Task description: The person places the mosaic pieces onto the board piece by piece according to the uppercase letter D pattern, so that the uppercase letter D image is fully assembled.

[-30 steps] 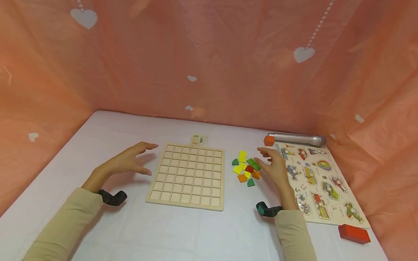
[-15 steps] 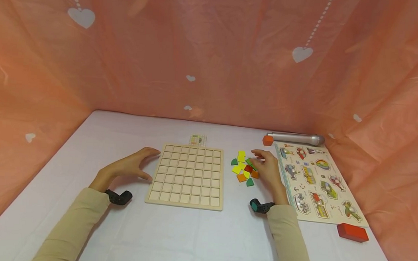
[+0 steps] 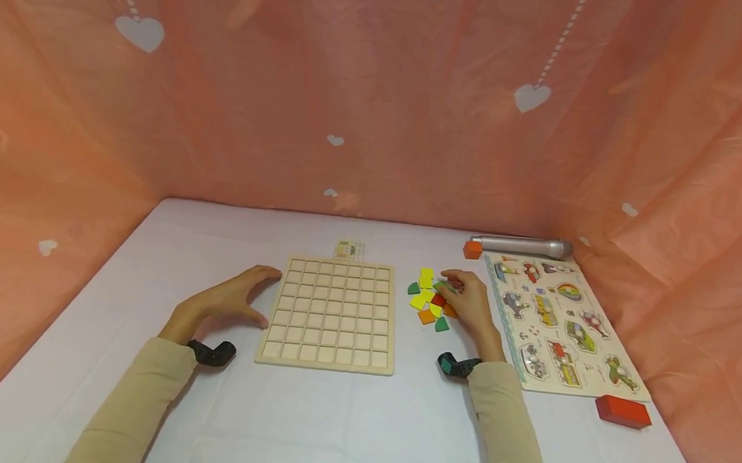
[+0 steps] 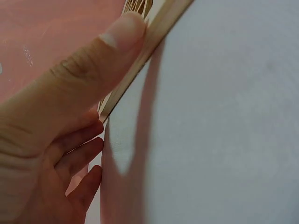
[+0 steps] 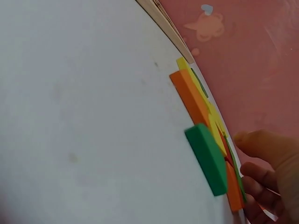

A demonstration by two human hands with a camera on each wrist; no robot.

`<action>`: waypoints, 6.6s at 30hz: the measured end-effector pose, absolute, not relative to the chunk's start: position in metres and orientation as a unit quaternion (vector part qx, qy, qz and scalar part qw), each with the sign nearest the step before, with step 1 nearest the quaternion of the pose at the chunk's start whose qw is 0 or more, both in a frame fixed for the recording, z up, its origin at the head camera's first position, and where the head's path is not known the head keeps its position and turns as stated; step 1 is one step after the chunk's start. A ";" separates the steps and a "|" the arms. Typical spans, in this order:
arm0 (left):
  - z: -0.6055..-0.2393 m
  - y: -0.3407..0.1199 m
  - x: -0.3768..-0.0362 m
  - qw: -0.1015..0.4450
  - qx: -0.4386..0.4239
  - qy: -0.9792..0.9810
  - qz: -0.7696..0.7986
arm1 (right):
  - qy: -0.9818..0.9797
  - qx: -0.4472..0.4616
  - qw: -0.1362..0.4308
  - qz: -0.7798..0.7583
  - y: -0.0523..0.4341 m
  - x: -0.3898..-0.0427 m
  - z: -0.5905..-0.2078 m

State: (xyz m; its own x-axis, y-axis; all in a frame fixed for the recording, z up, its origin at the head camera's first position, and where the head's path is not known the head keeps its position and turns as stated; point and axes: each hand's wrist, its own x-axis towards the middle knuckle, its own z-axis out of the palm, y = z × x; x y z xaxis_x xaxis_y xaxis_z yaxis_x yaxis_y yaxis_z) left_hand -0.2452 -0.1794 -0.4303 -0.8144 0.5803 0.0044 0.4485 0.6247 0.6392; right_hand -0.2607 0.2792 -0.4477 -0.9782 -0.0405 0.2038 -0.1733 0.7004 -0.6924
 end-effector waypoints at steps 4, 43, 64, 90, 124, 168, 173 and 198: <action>-0.430 -0.180 -0.245 0.103 0.282 0.899 0.319 | -0.924 0.063 0.084 0.369 0.278 -0.261 -0.447; -0.430 -0.176 -0.244 0.083 0.287 0.911 0.285 | -0.881 0.171 0.156 0.413 0.211 -0.274 -0.422; -0.434 -0.176 -0.243 0.079 0.284 0.912 0.287 | -0.863 0.252 0.086 0.430 0.100 -0.280 -0.432; -0.436 -0.178 -0.244 0.073 0.291 0.910 0.285 | -0.865 0.261 0.100 0.416 0.057 -0.282 -0.454; -0.435 -0.176 -0.242 0.074 0.286 0.909 0.294 | -0.844 0.254 0.196 0.429 0.195 -0.263 -0.408; -0.435 -0.175 -0.244 0.071 0.294 0.910 0.283 | -0.942 0.088 0.040 0.320 0.302 -0.249 -0.435; -0.436 -0.177 -0.245 0.069 0.300 0.908 0.286 | -0.929 0.085 0.063 0.354 0.289 -0.254 -0.435; -0.432 -0.177 -0.244 0.069 0.301 0.911 0.274 | -0.859 0.273 0.065 0.428 0.110 -0.281 -0.425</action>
State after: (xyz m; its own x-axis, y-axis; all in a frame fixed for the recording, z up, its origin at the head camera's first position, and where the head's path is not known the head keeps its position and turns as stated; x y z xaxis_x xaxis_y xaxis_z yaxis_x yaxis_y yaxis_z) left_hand -0.2438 -0.1770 -0.4320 -0.8088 0.5868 0.0398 0.5111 0.6678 0.5411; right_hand -0.2813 0.1100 -0.4252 -0.8428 -0.4131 0.3450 -0.5243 0.4855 -0.6996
